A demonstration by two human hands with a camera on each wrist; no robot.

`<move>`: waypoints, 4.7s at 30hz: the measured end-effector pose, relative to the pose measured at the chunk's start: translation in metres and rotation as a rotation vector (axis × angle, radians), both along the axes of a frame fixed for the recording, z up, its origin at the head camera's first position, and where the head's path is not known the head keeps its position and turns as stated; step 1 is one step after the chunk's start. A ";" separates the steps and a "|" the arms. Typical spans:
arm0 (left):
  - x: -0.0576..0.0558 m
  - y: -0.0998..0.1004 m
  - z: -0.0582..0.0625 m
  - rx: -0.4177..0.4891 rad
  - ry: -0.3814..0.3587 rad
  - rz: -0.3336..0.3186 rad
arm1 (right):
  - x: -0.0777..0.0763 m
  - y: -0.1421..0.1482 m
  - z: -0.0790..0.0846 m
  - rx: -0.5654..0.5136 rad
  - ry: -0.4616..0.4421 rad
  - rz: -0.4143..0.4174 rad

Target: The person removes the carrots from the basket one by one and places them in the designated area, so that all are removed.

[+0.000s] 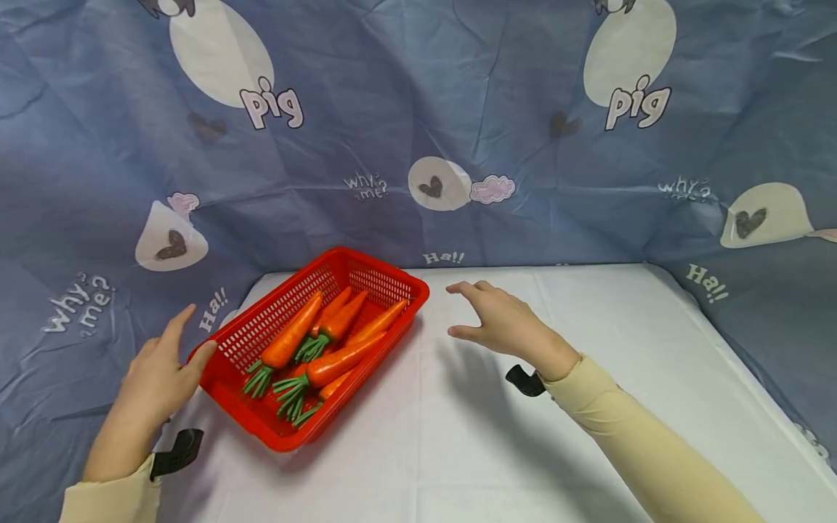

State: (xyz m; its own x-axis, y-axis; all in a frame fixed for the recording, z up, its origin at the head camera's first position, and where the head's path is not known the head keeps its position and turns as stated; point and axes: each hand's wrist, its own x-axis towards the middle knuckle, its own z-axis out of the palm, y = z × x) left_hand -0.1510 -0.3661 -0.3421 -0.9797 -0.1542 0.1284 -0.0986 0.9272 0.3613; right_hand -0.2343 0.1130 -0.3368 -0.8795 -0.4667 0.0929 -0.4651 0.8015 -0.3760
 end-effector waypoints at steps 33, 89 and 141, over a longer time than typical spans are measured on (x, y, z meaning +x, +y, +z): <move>0.008 -0.039 -0.073 0.710 -0.153 -0.045 | -0.017 -0.135 -0.008 0.136 -0.064 0.278; 0.006 -0.038 -0.125 1.304 0.044 -0.011 | -0.023 -0.196 -0.026 0.353 -0.143 0.289; 0.006 -0.038 -0.130 1.349 0.098 -0.050 | -0.046 -0.090 0.007 -0.049 -0.115 0.271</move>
